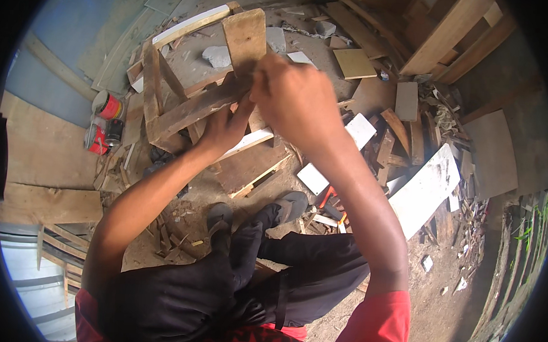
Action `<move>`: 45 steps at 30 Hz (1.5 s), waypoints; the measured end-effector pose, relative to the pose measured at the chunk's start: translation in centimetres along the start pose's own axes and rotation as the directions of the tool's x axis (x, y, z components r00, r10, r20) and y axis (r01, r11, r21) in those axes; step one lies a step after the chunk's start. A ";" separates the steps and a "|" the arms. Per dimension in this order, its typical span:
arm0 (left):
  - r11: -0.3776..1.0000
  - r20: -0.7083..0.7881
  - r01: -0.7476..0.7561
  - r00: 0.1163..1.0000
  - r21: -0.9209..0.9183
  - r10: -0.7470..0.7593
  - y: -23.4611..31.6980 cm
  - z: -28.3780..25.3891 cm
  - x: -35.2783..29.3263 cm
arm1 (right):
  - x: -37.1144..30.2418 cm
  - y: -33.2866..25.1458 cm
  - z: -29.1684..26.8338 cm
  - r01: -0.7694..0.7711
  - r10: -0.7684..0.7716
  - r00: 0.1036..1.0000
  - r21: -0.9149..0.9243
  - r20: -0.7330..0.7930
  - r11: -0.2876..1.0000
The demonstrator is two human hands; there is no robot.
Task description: The person assembles a wooden frame by hand, fitting pieces together and securing them. They then use a hand saw to cut a piece of wood placed on the floor.
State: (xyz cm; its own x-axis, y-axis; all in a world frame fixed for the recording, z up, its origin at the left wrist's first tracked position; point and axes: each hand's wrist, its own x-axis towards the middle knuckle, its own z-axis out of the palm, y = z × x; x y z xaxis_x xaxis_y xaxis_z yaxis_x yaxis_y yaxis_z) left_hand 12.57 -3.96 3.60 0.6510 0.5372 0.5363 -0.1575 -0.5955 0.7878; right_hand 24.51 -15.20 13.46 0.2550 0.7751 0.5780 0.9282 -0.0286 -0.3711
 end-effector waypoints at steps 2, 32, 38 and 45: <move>1.000 0.010 -0.010 1.000 -0.017 0.010 1.0 -0.3 0.6 | 0.4 0.8 -1.4 -0.080 0.080 0.997 -0.052 -0.005 0.995; 0.900 0.148 0.432 0.895 -0.056 -0.420 -0.8 -0.4 -0.9 | -41.9 17.6 15.4 -0.882 0.881 0.450 -0.084 0.147 0.464; 0.928 -0.180 0.259 0.933 -0.269 -0.313 -3.3 0.6 -1.7 | -41.4 18.4 17.0 -0.880 0.883 0.454 -0.090 0.123 0.465; 0.950 -0.438 0.157 0.858 -0.272 -0.267 -0.2 -0.8 1.0 | -40.9 17.5 18.2 -0.794 0.779 0.588 -0.027 0.217 0.607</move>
State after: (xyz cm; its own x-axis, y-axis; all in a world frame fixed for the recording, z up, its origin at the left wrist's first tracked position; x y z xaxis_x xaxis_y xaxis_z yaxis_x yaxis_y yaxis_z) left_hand 12.69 -2.82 4.26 0.2758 0.8818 0.3825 -0.2489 -0.3189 0.9145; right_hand 25.43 -35.89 -29.89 0.8142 0.5707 -0.1065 0.3685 -0.6497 -0.6649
